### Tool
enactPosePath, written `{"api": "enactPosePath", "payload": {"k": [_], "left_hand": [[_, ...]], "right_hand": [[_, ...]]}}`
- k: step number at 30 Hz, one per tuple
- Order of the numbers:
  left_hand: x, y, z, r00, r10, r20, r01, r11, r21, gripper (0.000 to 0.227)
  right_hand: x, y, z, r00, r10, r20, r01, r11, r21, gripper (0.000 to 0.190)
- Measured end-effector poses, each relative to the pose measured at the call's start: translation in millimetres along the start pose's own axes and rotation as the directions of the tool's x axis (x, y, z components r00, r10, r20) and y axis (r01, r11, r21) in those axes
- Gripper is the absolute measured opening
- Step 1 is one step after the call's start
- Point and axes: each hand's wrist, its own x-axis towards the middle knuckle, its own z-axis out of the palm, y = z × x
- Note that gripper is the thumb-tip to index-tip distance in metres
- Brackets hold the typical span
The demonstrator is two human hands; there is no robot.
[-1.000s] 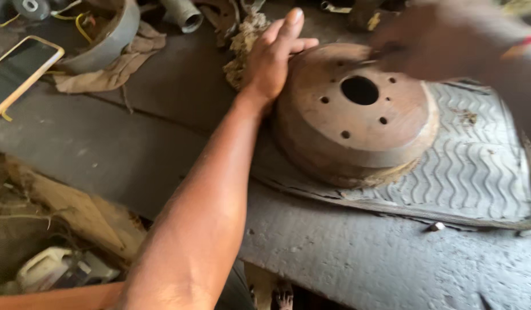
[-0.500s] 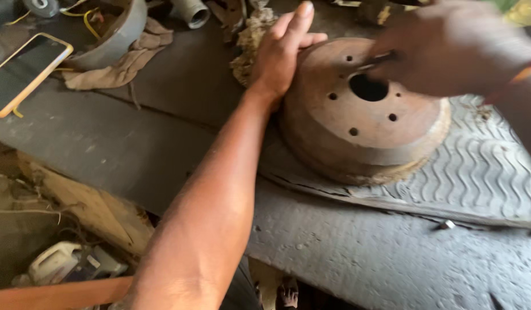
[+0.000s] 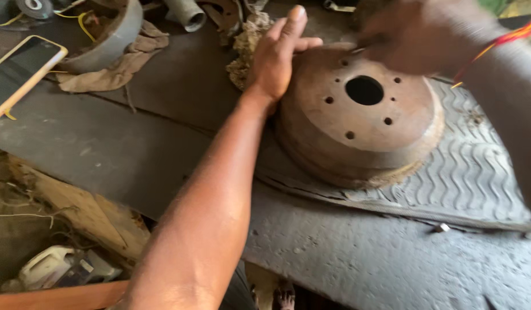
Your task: The person scrapes rust from a metal brake drum using a small scraper tool.
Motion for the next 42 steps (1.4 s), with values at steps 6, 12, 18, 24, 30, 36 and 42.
{"api": "enactPosePath", "payload": {"k": [6, 12, 18, 24, 30, 36, 42], "left_hand": [[-4, -11, 0, 0.997, 0.07, 0.018, -0.069, 0.997, -0.026, 0.097], [3, -10, 4, 1.0, -0.028, 0.012, 0.03, 0.986, -0.162, 0.102], [0, -3, -4, 1.0, 0.026, 0.001, -0.026, 1.0, -0.001, 0.102], [1, -4, 2, 0.989, -0.146, 0.022, 0.147, 0.979, -0.139, 0.1], [1, -5, 6, 0.998, -0.055, -0.041, 0.054, 0.998, -0.041, 0.102], [2, -10, -3, 1.0, 0.009, -0.01, -0.01, 0.996, -0.09, 0.098], [14, -21, 2, 0.997, -0.081, 0.005, 0.081, 0.985, -0.155, 0.099]], "right_hand": [[26, -10, 21, 0.88, 0.259, 0.398, -0.327, 0.938, 0.113, 0.036], [42, -1, 17, 0.967, 0.118, 0.224, -0.178, 0.947, 0.269, 0.049], [46, -21, 3, 0.987, 0.035, 0.155, -0.066, 0.977, 0.201, 0.041], [17, -39, 4, 0.953, 0.166, 0.252, -0.234, 0.933, 0.272, 0.036], [25, -2, 3, 0.917, 0.241, 0.319, -0.354, 0.859, 0.37, 0.041], [42, -30, -6, 0.943, 0.192, 0.273, -0.263, 0.931, 0.252, 0.029], [26, -50, -12, 0.981, 0.161, 0.103, -0.19, 0.897, 0.4, 0.024]]}}
